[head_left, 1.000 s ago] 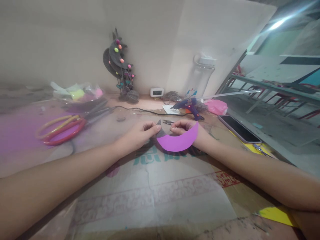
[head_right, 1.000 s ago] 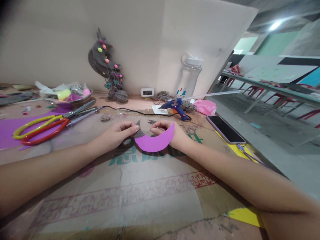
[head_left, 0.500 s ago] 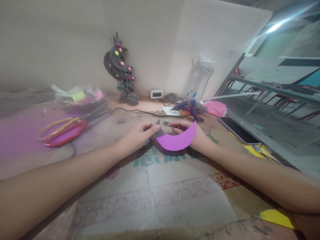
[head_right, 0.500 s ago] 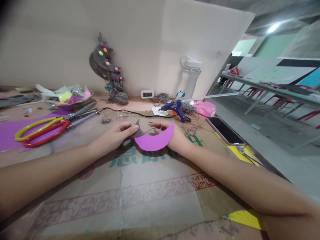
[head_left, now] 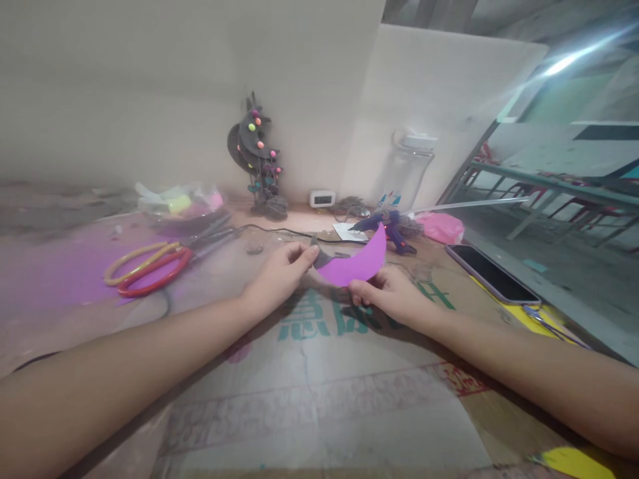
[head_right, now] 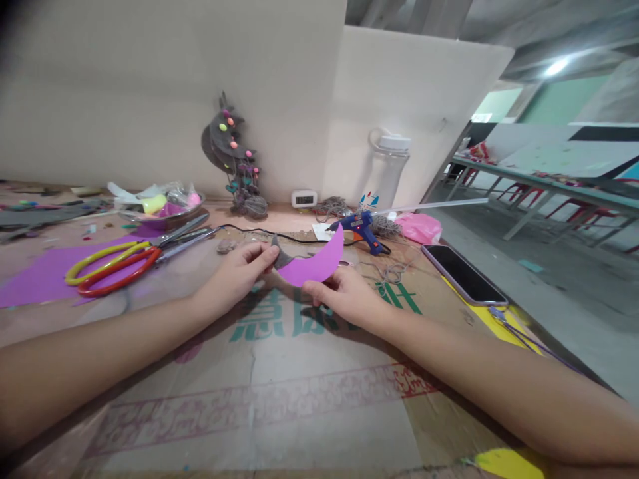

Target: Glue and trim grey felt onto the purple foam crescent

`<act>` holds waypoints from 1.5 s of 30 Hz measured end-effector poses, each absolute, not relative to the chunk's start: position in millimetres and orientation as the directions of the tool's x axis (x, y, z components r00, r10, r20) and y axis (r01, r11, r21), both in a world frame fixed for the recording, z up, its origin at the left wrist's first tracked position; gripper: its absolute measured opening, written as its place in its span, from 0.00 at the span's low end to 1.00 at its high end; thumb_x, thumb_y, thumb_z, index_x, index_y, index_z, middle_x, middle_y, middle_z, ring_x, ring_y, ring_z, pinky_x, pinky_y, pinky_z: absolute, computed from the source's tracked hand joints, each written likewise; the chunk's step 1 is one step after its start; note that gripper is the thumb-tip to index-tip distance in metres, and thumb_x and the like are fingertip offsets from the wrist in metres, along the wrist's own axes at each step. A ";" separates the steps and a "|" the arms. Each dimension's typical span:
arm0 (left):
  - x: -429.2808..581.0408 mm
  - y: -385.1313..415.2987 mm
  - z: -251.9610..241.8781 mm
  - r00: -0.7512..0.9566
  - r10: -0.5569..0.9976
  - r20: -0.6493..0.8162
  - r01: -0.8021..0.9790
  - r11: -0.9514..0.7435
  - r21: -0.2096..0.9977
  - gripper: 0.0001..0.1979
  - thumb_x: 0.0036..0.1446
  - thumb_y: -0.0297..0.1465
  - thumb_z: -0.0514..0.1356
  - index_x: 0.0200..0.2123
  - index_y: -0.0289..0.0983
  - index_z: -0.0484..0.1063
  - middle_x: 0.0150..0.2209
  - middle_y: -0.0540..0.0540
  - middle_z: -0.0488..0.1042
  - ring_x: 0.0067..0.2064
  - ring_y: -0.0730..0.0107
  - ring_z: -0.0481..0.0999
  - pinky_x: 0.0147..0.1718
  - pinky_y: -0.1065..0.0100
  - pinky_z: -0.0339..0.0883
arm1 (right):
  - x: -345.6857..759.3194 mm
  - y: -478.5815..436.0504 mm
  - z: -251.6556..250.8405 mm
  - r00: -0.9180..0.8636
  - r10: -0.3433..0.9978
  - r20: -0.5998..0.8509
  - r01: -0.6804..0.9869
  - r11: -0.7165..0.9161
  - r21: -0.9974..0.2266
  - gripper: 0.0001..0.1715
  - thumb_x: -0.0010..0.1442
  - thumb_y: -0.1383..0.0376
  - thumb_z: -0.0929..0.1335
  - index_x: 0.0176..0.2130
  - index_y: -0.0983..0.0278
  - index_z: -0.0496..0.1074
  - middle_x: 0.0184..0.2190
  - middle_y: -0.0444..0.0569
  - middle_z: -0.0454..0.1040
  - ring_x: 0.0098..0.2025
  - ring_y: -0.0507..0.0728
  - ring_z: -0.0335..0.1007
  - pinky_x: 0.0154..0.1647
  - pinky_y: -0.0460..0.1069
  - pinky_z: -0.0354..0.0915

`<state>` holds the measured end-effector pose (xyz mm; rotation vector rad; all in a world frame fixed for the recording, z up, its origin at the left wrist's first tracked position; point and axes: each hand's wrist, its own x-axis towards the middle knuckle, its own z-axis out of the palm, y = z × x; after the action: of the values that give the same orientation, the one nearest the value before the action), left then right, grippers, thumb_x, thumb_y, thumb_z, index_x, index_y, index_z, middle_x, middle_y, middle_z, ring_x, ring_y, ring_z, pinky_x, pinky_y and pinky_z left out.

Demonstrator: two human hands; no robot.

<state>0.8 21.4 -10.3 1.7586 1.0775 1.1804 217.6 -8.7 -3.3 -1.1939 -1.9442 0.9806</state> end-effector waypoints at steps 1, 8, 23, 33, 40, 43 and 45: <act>1.3 21.0 -10.6 0.252 0.912 0.324 0.245 -0.384 0.890 0.17 0.61 0.41 0.55 0.24 0.37 0.63 0.23 0.54 0.62 0.27 0.72 0.63 0.27 0.70 0.57 | 217.2 -6.7 -5.2 -0.370 0.922 0.111 0.428 0.275 -0.861 0.23 0.56 0.48 0.69 0.25 0.66 0.70 0.19 0.44 0.69 0.20 0.49 0.61 0.22 0.45 0.58; 1.7 20.0 -13.4 0.350 0.876 0.331 0.303 -0.440 0.845 0.18 0.64 0.41 0.50 0.33 0.36 0.72 0.32 0.48 0.74 0.36 0.66 0.71 0.35 0.68 0.63 | 221.1 8.8 -16.2 -0.270 0.961 0.061 0.054 0.078 -0.995 0.24 0.55 0.49 0.70 0.23 0.65 0.67 0.15 0.42 0.65 0.17 0.47 0.54 0.18 0.44 0.50; 3.3 15.9 -7.5 0.353 0.889 0.293 0.316 -0.408 0.857 0.14 0.60 0.40 0.56 0.26 0.36 0.66 0.26 0.53 0.65 0.30 0.71 0.64 0.30 0.69 0.57 | 219.4 4.9 -13.9 -0.303 0.947 0.105 0.184 0.166 -0.969 0.26 0.56 0.46 0.68 0.24 0.65 0.68 0.17 0.42 0.66 0.18 0.48 0.56 0.20 0.45 0.52; 1.9 12.6 -7.0 0.368 0.876 0.311 0.345 -0.439 0.830 0.15 0.62 0.40 0.51 0.27 0.37 0.65 0.26 0.52 0.65 0.30 0.69 0.64 0.30 0.69 0.56 | 217.8 0.5 -8.6 -0.334 0.932 0.143 0.294 0.247 -0.923 0.25 0.59 0.47 0.66 0.23 0.64 0.66 0.17 0.42 0.65 0.19 0.48 0.57 0.21 0.46 0.54; 1.6 16.7 -9.0 0.328 0.883 0.337 0.343 -0.444 0.828 0.13 0.60 0.40 0.54 0.30 0.37 0.67 0.30 0.50 0.69 0.33 0.68 0.66 0.33 0.69 0.58 | 218.0 -0.3 -8.6 -0.323 0.935 0.144 0.322 0.252 -0.913 0.26 0.59 0.47 0.66 0.22 0.64 0.66 0.17 0.43 0.66 0.18 0.49 0.57 0.20 0.46 0.55; 1.6 15.8 -7.9 0.348 0.875 0.335 0.341 -0.452 0.824 0.13 0.60 0.39 0.54 0.27 0.37 0.65 0.28 0.52 0.65 0.32 0.69 0.65 0.32 0.69 0.57 | 217.9 0.4 -8.7 -0.315 0.939 0.139 0.341 0.249 -0.907 0.24 0.58 0.48 0.66 0.24 0.64 0.67 0.17 0.42 0.66 0.18 0.48 0.57 0.20 0.45 0.55; 1.8 14.7 -7.2 0.359 0.873 0.331 0.337 -0.452 0.826 0.13 0.60 0.38 0.54 0.27 0.37 0.64 0.27 0.52 0.64 0.31 0.70 0.64 0.32 0.69 0.56 | 217.7 0.5 -8.0 -0.310 0.942 0.131 0.363 0.245 -0.899 0.23 0.58 0.49 0.67 0.24 0.64 0.67 0.17 0.42 0.66 0.18 0.48 0.58 0.20 0.45 0.56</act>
<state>1.8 14.7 -7.2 1.9641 1.0477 1.0405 217.7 0.5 -8.0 -1.1978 -1.8104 1.0375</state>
